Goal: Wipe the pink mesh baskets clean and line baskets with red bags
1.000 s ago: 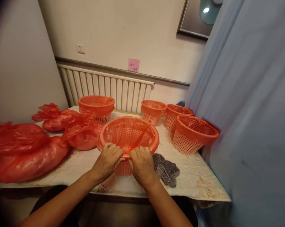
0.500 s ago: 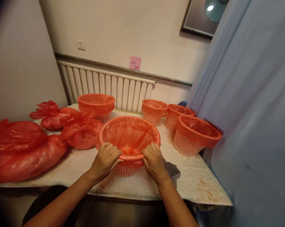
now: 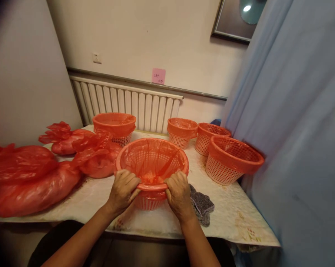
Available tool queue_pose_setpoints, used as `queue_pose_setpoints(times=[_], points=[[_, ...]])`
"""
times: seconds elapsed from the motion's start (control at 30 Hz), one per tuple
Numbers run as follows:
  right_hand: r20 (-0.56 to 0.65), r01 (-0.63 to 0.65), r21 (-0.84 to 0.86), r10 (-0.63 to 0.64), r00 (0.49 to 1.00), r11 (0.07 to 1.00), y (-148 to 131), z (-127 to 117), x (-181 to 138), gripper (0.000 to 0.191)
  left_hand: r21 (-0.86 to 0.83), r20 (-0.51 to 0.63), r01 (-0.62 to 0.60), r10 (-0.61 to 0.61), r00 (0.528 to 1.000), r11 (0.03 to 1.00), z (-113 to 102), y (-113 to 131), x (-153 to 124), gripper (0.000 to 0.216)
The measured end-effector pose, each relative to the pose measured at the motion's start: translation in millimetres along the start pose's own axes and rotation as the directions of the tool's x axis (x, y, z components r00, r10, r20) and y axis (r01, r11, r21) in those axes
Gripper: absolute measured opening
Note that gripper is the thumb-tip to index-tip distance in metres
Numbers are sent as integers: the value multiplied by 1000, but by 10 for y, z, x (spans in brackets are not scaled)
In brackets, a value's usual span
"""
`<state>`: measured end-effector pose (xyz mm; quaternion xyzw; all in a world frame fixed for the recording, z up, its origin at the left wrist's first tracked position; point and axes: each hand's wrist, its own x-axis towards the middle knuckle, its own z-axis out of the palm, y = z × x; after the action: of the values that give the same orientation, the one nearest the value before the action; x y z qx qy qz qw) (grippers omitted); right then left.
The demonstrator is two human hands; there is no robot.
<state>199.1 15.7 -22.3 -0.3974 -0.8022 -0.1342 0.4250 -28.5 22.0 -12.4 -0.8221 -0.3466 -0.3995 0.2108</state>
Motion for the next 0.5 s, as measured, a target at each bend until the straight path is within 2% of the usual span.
queue_pose_setpoints(times=[0.5], points=[[-29,-11,-9,10,1000,1000,-26,5,-3,18,-11,-19,16,-16,1000,1000,8,24,-11,20]])
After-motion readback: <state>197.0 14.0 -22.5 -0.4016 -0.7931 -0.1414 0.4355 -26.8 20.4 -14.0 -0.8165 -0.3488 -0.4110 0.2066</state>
